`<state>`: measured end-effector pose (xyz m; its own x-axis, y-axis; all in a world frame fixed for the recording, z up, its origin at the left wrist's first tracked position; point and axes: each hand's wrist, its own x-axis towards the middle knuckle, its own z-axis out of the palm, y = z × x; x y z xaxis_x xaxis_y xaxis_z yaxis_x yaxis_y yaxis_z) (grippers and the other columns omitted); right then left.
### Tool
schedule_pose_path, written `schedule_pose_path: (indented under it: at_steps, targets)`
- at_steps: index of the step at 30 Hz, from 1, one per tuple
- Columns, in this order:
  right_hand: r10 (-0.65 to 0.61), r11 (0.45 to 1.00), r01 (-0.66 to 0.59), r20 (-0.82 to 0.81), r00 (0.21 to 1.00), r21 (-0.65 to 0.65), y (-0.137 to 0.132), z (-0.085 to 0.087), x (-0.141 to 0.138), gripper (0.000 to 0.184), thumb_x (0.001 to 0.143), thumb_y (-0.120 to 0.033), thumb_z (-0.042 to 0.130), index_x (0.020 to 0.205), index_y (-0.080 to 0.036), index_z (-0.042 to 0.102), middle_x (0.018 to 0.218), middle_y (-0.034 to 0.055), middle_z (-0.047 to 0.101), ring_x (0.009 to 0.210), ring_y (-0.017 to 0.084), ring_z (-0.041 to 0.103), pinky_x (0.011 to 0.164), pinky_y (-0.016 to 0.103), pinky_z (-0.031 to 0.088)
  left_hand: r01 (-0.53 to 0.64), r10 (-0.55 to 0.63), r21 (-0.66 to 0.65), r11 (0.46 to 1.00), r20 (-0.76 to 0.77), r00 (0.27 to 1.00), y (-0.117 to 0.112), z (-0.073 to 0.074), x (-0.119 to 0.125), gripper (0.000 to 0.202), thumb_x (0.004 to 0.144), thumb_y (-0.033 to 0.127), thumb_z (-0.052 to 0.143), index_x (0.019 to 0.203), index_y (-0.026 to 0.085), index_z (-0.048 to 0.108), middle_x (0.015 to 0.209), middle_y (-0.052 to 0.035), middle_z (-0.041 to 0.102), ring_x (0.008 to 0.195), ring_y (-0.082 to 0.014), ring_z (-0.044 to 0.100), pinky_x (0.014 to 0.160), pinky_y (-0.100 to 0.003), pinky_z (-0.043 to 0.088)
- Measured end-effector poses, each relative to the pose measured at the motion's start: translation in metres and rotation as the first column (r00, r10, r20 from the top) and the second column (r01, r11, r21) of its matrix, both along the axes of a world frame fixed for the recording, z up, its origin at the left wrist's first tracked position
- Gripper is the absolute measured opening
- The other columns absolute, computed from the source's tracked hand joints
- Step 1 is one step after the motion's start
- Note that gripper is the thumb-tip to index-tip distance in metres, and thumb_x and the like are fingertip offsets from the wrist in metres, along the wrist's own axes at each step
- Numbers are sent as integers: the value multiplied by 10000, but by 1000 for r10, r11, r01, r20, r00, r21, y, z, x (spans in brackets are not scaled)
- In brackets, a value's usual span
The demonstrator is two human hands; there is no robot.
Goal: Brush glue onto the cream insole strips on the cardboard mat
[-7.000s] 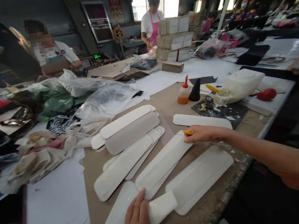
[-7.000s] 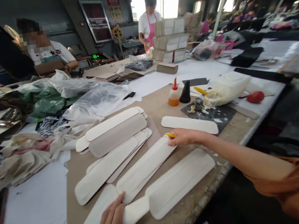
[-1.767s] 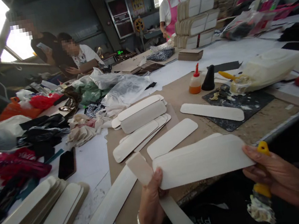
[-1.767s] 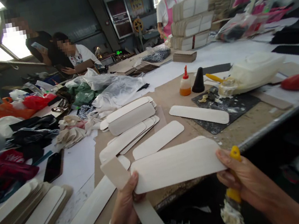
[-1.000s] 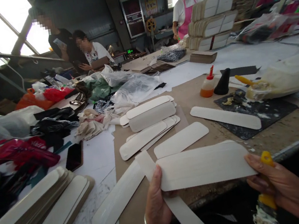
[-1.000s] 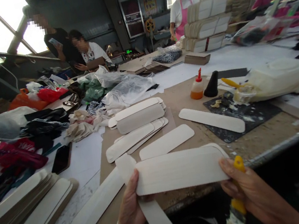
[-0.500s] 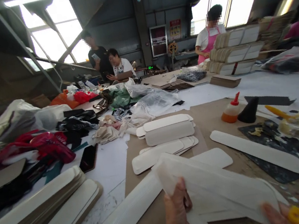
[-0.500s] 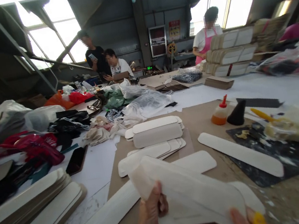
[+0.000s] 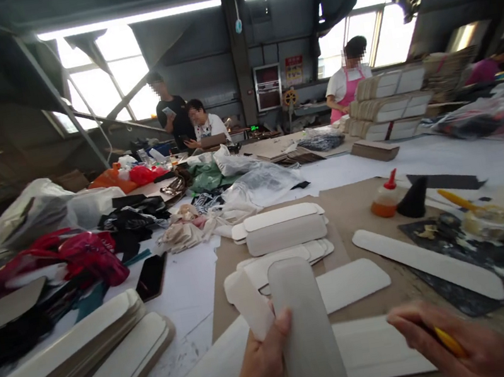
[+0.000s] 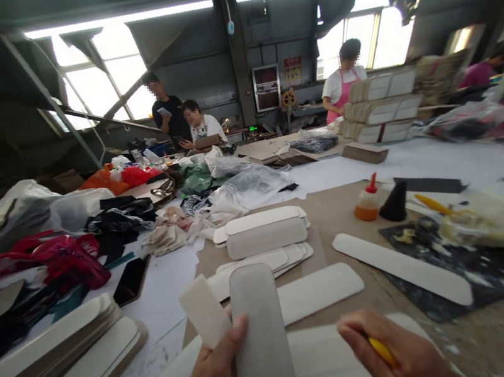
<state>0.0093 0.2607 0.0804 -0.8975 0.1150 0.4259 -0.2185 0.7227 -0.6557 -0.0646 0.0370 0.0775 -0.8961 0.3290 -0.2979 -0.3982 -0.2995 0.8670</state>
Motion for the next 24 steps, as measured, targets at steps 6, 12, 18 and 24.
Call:
schedule_pose_path:
  at_steps: [6, 12, 18, 24]
  targets:
    - [138, 975, -91, -233, 963, 201, -34, 16, -25, 204, 855, -196, 482, 1018, -178, 603, 809, 71, 641, 732, 160, 632, 642, 242, 521, 152, -163, -175, 973, -49, 985, 0, -8, 18, 462, 702, 501, 637, 1007, 154, 645, 955, -77, 680, 927, -252, 575, 843, -332, 422]
    - [118, 951, -70, -142, 983, 301, -40, 3, -27, 168, 840, -165, 492, 1002, -168, 537, 833, 75, 597, 772, 179, 616, 662, 284, 519, 273, -308, -229, 934, -138, 941, 1, -11, 25, 494, 731, 532, 587, 1052, 160, 632, 945, -71, 683, 862, -227, 584, 799, -313, 449]
    - [95, 960, -70, -80, 992, 271, -41, 5, -23, 61, 840, -146, 462, 850, -185, 507, 773, 45, 562, 690, 159, 596, 584, 256, 496, 309, -351, -273, 911, -119, 929, 4, -10, 25, 499, 749, 544, 556, 1060, 160, 621, 948, -65, 672, 854, -212, 565, 796, -308, 440]
    - [267, 882, -173, -163, 950, 439, -42, 9, -5, 157, 868, -118, 419, 937, -175, 547, 718, 28, 555, 617, 124, 530, 532, 215, 426, 243, -253, -208, 947, -19, 967, 9, -8, 29, 480, 725, 557, 585, 969, 148, 642, 829, -53, 677, 763, -183, 574, 706, -270, 452]
